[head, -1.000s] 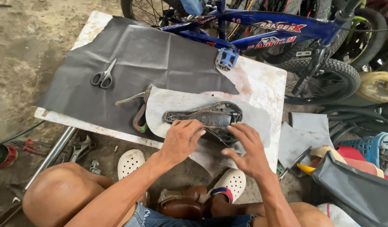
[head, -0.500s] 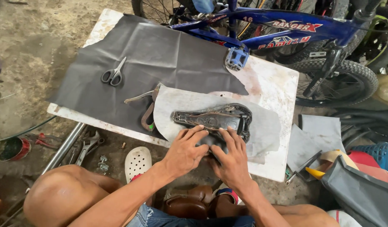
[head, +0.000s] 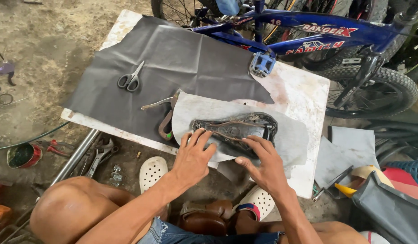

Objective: The person cuts a piece of black material with scissors, places a bicycle seat on it, and then staples the material to the underside of the seat using a staple gun.

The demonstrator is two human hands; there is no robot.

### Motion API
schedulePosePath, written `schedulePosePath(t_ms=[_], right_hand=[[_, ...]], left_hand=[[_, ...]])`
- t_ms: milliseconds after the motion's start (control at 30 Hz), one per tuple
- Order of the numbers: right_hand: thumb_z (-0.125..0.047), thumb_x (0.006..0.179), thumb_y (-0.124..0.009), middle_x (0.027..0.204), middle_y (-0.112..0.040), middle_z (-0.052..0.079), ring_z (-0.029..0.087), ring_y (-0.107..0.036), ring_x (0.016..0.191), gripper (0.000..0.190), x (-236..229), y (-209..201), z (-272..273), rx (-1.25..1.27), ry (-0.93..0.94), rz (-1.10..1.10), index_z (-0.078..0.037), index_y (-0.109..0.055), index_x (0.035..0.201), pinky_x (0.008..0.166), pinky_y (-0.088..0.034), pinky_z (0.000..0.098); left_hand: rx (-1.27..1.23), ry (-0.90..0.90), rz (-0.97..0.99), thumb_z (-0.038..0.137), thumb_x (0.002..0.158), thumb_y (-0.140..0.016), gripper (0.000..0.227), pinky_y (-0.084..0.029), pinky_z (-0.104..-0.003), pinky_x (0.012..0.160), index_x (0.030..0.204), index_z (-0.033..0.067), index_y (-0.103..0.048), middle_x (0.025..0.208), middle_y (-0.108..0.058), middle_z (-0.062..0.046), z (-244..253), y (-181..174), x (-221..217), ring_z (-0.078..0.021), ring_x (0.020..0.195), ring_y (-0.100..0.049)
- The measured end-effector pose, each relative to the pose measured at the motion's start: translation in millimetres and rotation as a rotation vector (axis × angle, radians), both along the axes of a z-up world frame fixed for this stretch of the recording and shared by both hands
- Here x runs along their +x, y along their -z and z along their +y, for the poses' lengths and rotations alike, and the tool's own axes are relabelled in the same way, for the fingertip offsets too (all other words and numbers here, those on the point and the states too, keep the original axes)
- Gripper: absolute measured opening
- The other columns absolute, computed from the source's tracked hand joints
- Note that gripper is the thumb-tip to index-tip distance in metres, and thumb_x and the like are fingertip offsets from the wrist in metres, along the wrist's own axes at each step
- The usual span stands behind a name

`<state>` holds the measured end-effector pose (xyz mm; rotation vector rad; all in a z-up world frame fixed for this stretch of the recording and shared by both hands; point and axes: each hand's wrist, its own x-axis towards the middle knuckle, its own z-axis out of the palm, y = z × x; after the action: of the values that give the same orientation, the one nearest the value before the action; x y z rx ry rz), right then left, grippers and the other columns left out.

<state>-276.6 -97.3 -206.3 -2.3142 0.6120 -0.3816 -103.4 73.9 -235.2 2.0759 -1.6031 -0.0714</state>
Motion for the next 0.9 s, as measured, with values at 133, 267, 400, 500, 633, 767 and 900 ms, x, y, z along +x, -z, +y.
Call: schedulePosePath(t_ms=[133, 267, 400, 500, 633, 767, 900], right_hand=[[-0.036, 0.087, -0.076, 0.139, -0.061, 0.017, 0.036, -0.057, 0.131, 0.053, 5, -2, -5, 0.008, -0.082, -0.043, -0.005, -0.067, 0.130, 0.107, -0.045, 0.0447], [-0.028, 0.078, -0.081, 0.125, -0.064, 0.014, 0.035, -0.058, 0.116, 0.059, 14, 3, -1, -0.066, -0.026, 0.130, -0.006, -0.065, 0.131, 0.097, -0.048, 0.0443], [-0.019, 0.076, -0.082, 0.103, -0.066, 0.009, 0.031, -0.062, 0.101, 0.048, 18, 13, 5, -0.215, -0.016, 0.195, -0.012, -0.071, 0.122, 0.089, -0.051, 0.0441], [-0.023, 0.077, -0.083, 0.105, -0.066, 0.010, 0.030, -0.065, 0.095, 0.051, 21, 9, 16, -0.076, 0.031, 0.136, -0.011, -0.068, 0.125, 0.079, -0.054, 0.0419], [-0.021, 0.077, -0.083, 0.104, -0.066, 0.012, 0.033, -0.064, 0.096, 0.051, 24, 20, 22, -0.164, -0.046, 0.006, -0.009, -0.069, 0.124, 0.078, -0.054, 0.0421], [-0.021, 0.078, -0.083, 0.106, -0.066, 0.013, 0.033, -0.063, 0.097, 0.051, 27, 20, 20, -0.144, -0.017, -0.033, -0.007, -0.069, 0.125, 0.080, -0.054, 0.0425], [-0.023, 0.082, -0.082, 0.109, -0.068, 0.012, 0.032, -0.066, 0.099, 0.046, 29, 22, 23, -0.157, 0.014, -0.098, -0.007, -0.071, 0.123, 0.082, -0.054, 0.0409]], left_hand=[[0.031, -0.007, -0.030, 0.000, 0.061, -0.071, 0.043, -0.033, -0.059, 0.108, 0.104, 0.0040, -0.067, 0.141, -0.053, -0.023, 8, 0, 2, -0.0415, 0.136, -0.044], [0.080, -0.013, -0.006, -0.001, 0.059, -0.070, 0.044, -0.031, -0.061, 0.109, 0.103, 0.0051, -0.068, 0.142, -0.051, -0.024, 16, 5, 4, -0.0426, 0.137, -0.041], [0.055, -0.008, 0.000, -0.001, 0.061, -0.069, 0.046, -0.031, -0.062, 0.109, 0.106, 0.0054, -0.068, 0.142, -0.050, -0.025, 20, 8, 5, -0.0424, 0.138, -0.041], [0.036, -0.037, -0.015, -0.001, 0.061, -0.068, 0.050, -0.031, -0.060, 0.108, 0.110, 0.0073, -0.069, 0.143, -0.051, -0.025, 21, 8, 7, -0.0411, 0.138, -0.043], [0.019, -0.020, 0.026, 0.001, 0.062, -0.069, 0.053, -0.033, -0.058, 0.109, 0.114, 0.0054, -0.067, 0.139, -0.053, -0.025, 26, 8, 7, -0.0425, 0.137, -0.043], [-0.004, -0.006, 0.022, 0.001, 0.062, -0.069, 0.053, -0.033, -0.057, 0.108, 0.115, 0.0044, -0.066, 0.137, -0.054, -0.024, 24, 5, 9, -0.0419, 0.135, -0.044], [-0.043, 0.002, 0.031, 0.000, 0.063, -0.068, 0.051, -0.036, -0.054, 0.108, 0.114, 0.0046, -0.066, 0.137, -0.055, -0.023, 24, 2, 9, -0.0407, 0.134, -0.047]])
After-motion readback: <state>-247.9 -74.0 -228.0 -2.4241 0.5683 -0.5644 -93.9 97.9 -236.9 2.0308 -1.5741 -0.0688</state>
